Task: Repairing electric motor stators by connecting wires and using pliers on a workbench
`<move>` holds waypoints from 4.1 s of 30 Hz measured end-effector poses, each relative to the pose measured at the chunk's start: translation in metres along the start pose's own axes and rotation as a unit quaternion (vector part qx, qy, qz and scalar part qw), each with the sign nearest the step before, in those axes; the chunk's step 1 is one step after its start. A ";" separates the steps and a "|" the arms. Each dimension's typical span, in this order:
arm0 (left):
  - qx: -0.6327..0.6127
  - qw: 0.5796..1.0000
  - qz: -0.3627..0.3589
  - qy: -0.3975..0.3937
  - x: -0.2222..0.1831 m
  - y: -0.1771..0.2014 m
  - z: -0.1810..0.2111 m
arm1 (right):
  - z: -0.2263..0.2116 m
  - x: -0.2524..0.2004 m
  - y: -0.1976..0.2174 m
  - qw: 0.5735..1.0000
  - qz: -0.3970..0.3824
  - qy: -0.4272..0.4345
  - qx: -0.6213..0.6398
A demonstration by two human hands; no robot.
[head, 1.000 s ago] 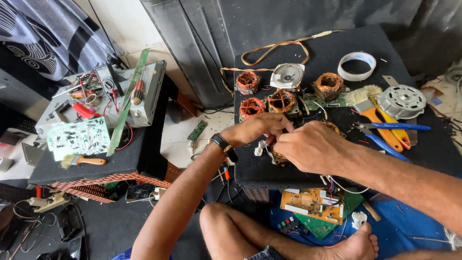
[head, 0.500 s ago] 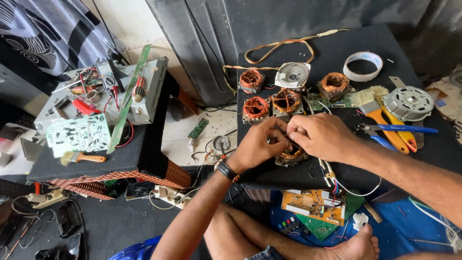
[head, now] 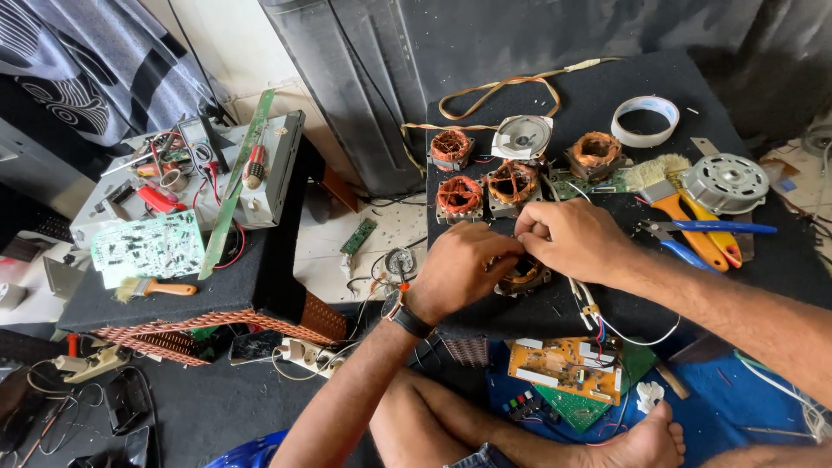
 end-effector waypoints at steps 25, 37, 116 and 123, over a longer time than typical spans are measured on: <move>-0.038 0.990 -0.109 -0.083 -0.006 -0.023 -0.003 | -0.008 -0.007 0.006 0.997 -0.063 -0.032 -0.039; -0.115 0.969 -0.217 0.011 -0.002 -0.039 -0.022 | -0.008 -0.014 0.016 0.996 -0.020 0.035 -0.076; 0.057 0.990 -0.017 -0.126 -0.001 -0.009 0.014 | -0.007 0.004 0.005 0.992 0.028 0.100 -0.073; 0.071 0.988 -0.041 -0.128 -0.003 -0.008 0.018 | -0.010 -0.005 0.016 0.995 -0.003 0.095 -0.030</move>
Point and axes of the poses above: each hand's wrist, its own x-axis towards the middle knuckle, its own y-axis out of the back of the hand, z = x × y, the point moved 10 cm from there along x, towards the middle knuckle, and after that the axes turned 14 degrees about z, right-handed, at the moved point
